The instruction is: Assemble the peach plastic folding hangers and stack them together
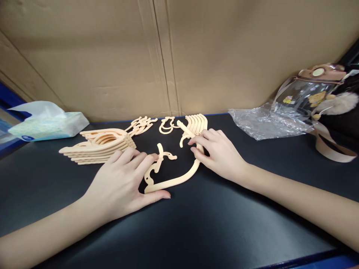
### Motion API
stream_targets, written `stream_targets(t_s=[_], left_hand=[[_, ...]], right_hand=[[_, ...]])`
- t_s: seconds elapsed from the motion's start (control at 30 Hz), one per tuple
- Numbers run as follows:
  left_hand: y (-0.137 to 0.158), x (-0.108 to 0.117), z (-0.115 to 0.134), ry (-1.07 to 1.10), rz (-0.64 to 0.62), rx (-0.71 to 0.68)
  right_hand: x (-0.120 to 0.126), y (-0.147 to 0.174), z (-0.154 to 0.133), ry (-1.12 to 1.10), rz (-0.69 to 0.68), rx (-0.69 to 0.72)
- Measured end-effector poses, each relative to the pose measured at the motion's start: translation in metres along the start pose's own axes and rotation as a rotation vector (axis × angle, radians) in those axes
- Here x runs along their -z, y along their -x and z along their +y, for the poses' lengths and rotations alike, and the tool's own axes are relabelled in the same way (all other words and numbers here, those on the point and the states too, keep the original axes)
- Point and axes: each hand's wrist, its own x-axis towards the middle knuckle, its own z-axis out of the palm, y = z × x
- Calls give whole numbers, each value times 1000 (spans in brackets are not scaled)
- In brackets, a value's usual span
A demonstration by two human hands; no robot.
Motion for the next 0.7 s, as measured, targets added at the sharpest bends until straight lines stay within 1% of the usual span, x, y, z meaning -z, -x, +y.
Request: stream_targets(t_s=[0.17,0.3,0.5,0.7], left_hand=[[0,-1,-1,135,-41,-3],[0,-2,-2,200,-47,-56],[-1,-2,-1,230,-52,-145],[-1,-2,-1,241,-37,-151]], right_hand=[[-1,0,0,10,-16,8],[-1,0,0,-4,-31,4],[0,0,-1,-21,-46,10],[-1,0,-1,-28,-61,15]])
